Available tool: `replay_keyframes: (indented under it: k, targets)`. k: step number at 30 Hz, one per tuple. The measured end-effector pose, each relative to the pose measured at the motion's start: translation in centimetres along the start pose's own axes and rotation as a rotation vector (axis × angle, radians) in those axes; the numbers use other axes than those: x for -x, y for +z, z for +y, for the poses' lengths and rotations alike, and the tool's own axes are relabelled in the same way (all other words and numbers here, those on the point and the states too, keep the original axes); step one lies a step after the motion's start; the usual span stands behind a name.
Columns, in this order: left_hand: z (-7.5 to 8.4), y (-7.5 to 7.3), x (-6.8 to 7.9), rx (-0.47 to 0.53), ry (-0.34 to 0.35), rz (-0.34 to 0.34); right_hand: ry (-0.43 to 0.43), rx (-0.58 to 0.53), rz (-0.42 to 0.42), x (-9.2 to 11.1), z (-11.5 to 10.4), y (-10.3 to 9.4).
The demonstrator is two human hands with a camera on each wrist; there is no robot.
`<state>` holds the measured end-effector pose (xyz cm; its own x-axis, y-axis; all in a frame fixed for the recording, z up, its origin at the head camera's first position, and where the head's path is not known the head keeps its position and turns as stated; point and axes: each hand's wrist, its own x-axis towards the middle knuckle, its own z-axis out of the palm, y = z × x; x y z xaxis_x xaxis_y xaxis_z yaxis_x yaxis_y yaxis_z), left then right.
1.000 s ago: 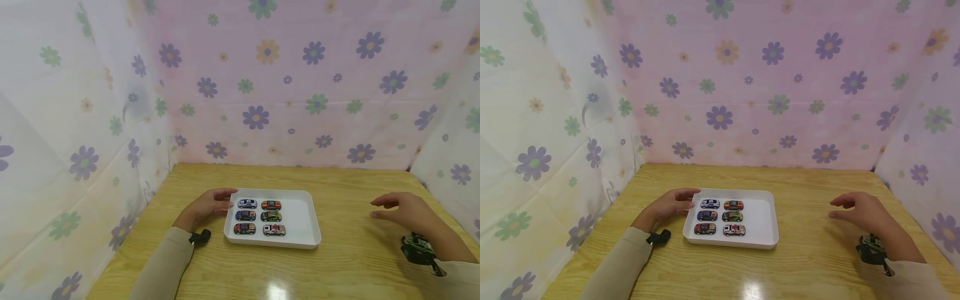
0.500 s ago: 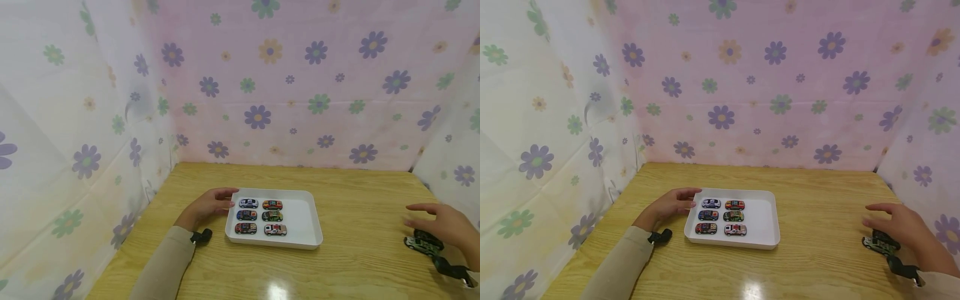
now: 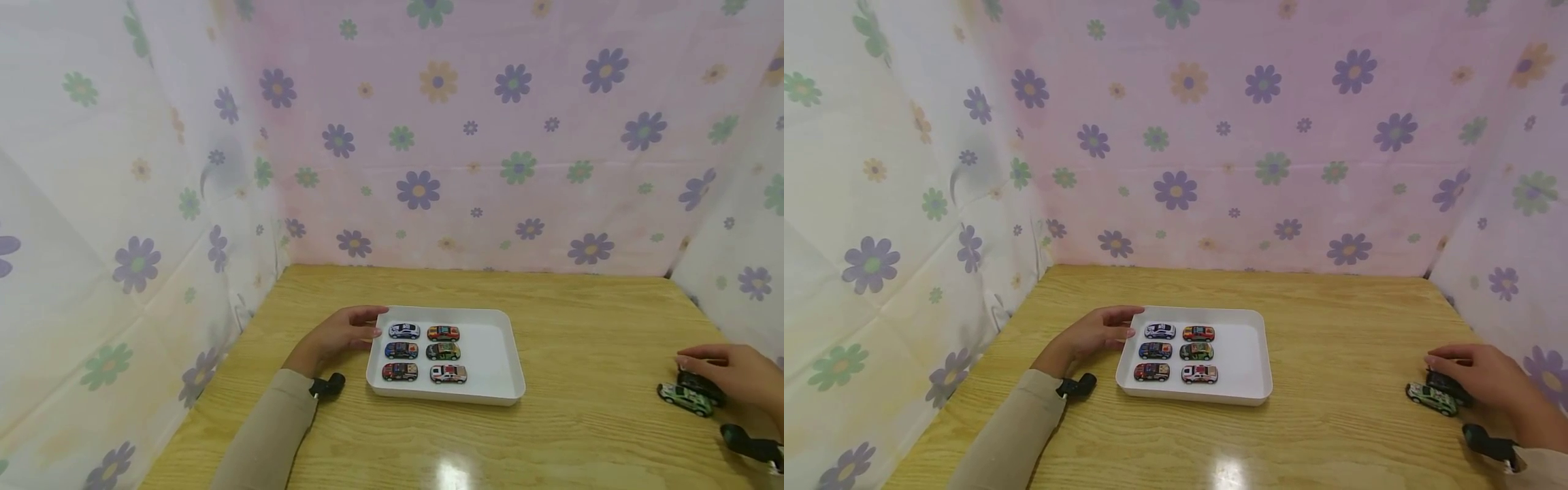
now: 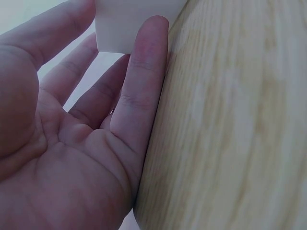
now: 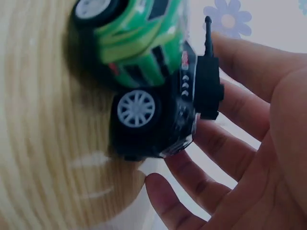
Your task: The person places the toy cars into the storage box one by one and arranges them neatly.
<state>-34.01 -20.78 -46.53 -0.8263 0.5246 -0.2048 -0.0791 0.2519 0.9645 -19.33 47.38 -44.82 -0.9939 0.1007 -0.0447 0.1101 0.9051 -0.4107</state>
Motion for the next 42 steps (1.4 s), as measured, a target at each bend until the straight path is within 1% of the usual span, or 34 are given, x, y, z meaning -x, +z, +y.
replay_keyframes:
  k: [4,7,9,12,16,21,24,28,34,42]
  targets:
    - [-0.1,-0.1,-0.1,0.000,0.009,-0.003,-0.016,-0.036,0.048,-0.1,0.9,0.3]
    - [-0.1,-0.2,-0.1,0.010,-0.001,0.002,-0.031,-0.053,0.057,-0.2,1.3,0.4]
    - [-0.1,-0.2,-0.1,0.017,-0.012,0.008,-0.043,-0.060,0.048,-0.3,1.4,0.5]
    - [-0.2,-0.3,-0.2,0.017,-0.016,0.011,-0.039,-0.073,0.008,-0.4,1.1,0.3]
    - [-0.3,-0.3,-0.3,0.010,-0.007,0.001,-0.043,-0.040,-0.025,-0.4,0.4,-0.1]
    - [-0.3,-0.3,-0.4,0.014,0.003,-0.006,-0.068,0.035,-0.035,-0.4,-0.6,-0.6]
    - [-0.2,-0.2,-0.4,0.019,-0.003,-0.005,-0.064,0.046,-0.042,-0.3,-0.9,-0.9]
    - [0.0,-0.1,-0.4,0.015,0.009,-0.008,-0.068,0.047,-0.039,-0.5,-1.3,-1.2]
    - [0.0,-0.1,-0.3,0.004,0.009,0.006,-0.133,0.049,-0.008,-1.1,-2.7,-1.7]
    - [-0.1,-0.1,-0.2,0.021,0.006,0.009,-0.220,0.036,0.017,-1.7,-6.1,-2.0]
